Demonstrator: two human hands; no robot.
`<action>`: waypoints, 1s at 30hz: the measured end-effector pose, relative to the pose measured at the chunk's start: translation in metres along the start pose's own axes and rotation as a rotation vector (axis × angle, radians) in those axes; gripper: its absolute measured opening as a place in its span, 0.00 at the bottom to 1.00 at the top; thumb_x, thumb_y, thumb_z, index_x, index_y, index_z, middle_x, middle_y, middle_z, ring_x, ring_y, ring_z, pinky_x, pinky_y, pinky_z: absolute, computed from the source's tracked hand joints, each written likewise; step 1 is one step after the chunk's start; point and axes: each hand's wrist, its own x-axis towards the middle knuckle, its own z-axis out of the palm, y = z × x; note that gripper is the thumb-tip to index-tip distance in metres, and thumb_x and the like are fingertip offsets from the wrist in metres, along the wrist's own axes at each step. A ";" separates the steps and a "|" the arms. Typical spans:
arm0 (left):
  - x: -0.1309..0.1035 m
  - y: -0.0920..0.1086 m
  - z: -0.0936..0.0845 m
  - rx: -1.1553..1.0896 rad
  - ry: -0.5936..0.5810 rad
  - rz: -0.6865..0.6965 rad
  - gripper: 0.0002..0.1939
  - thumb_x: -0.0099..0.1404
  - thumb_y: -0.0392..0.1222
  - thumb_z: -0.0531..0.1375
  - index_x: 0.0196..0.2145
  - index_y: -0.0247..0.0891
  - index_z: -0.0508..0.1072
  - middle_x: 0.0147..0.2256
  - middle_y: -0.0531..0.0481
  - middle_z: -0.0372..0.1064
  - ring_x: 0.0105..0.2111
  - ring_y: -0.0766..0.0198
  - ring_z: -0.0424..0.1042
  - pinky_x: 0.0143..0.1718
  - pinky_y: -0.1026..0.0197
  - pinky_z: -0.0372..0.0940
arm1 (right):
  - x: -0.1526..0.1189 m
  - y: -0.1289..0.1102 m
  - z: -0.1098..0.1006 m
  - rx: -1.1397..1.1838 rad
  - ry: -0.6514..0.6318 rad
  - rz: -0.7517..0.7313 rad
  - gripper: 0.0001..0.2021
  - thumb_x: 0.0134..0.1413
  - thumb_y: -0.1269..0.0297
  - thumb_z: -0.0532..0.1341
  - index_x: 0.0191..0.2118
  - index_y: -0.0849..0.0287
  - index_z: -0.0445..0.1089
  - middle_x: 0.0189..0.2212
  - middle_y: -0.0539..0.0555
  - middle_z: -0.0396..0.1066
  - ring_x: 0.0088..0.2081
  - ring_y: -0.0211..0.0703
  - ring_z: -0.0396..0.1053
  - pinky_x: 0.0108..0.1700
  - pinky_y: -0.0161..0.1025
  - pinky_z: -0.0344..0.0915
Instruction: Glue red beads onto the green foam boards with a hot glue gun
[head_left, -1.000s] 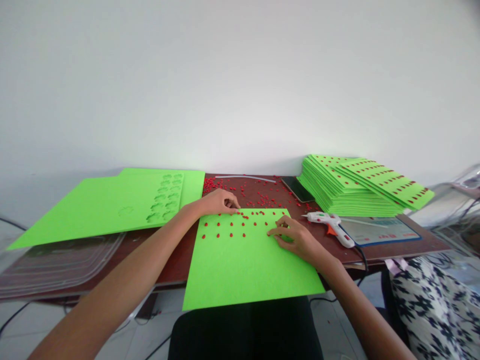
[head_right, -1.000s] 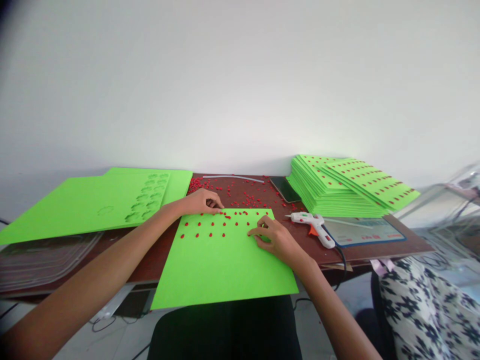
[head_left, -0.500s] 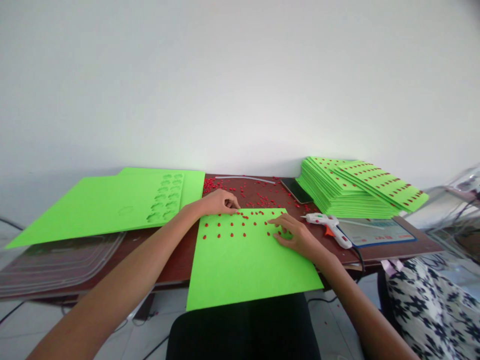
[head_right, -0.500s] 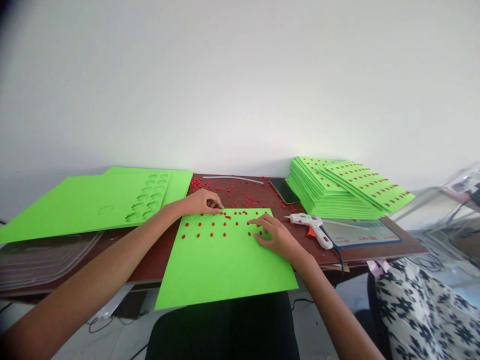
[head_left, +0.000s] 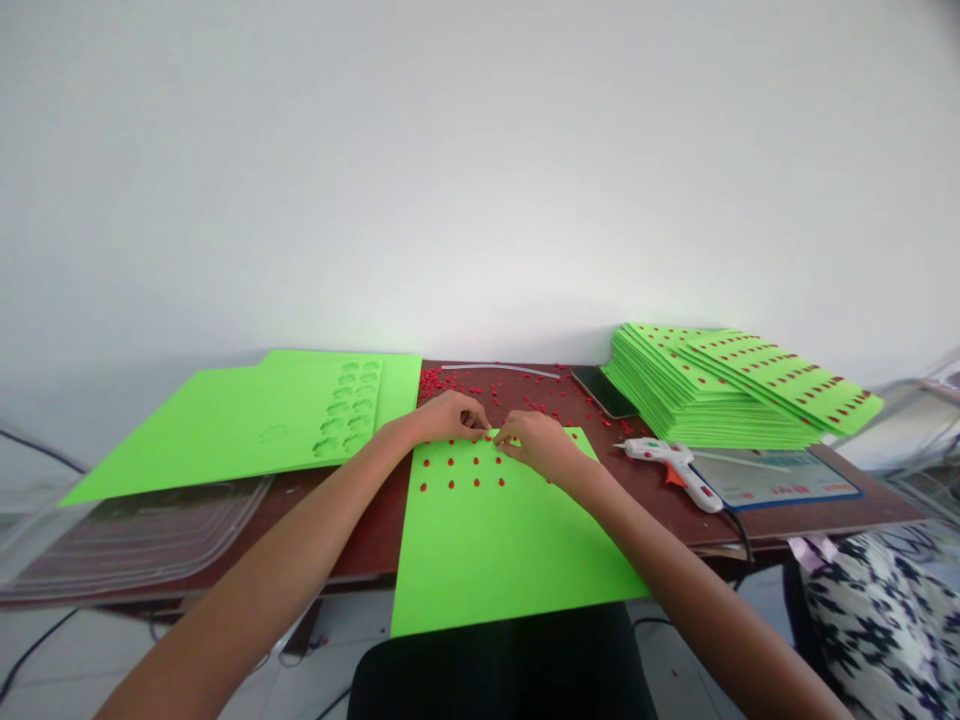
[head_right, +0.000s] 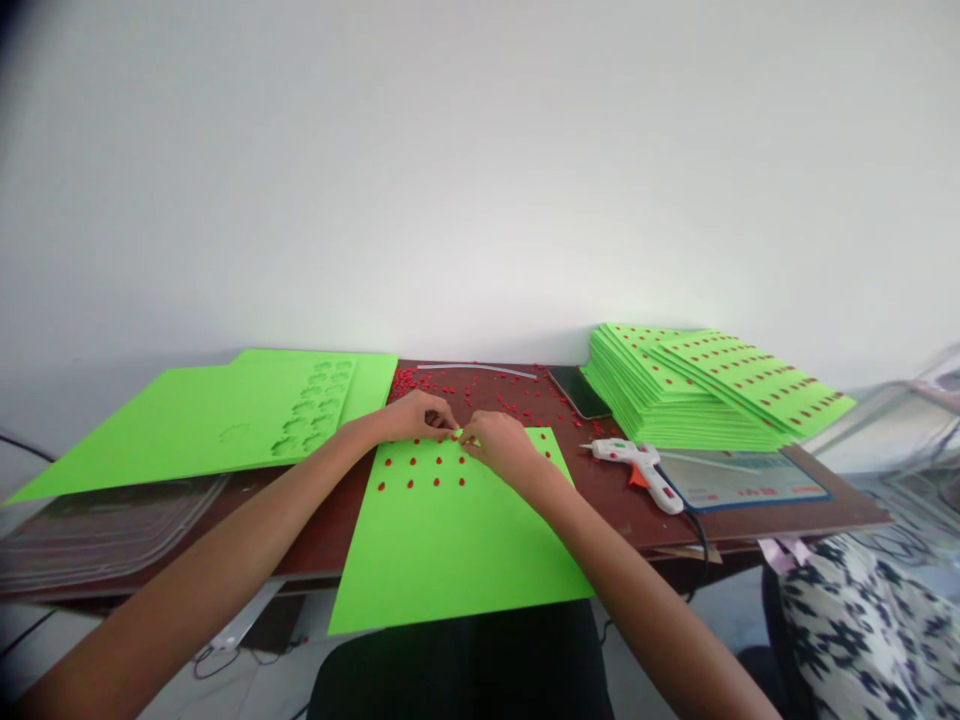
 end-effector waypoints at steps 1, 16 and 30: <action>0.000 0.000 0.000 -0.002 0.001 0.001 0.13 0.63 0.49 0.66 0.41 0.40 0.82 0.31 0.51 0.75 0.28 0.67 0.70 0.31 0.66 0.60 | 0.001 -0.001 0.002 0.001 -0.001 0.025 0.06 0.57 0.69 0.68 0.39 0.55 0.82 0.37 0.56 0.78 0.37 0.45 0.75 0.38 0.35 0.64; 0.001 -0.003 0.002 -0.003 -0.001 -0.007 0.12 0.62 0.47 0.66 0.41 0.40 0.82 0.30 0.52 0.75 0.29 0.67 0.70 0.31 0.67 0.59 | -0.001 -0.001 0.002 0.103 0.039 0.073 0.04 0.53 0.74 0.68 0.35 0.61 0.80 0.36 0.56 0.77 0.38 0.44 0.73 0.41 0.36 0.64; 0.000 -0.001 0.001 -0.010 0.002 -0.009 0.14 0.62 0.52 0.67 0.40 0.40 0.82 0.30 0.51 0.76 0.29 0.66 0.71 0.32 0.65 0.60 | -0.059 0.031 -0.014 0.536 -0.026 0.172 0.04 0.56 0.65 0.68 0.36 0.57 0.81 0.31 0.52 0.80 0.31 0.40 0.72 0.35 0.35 0.63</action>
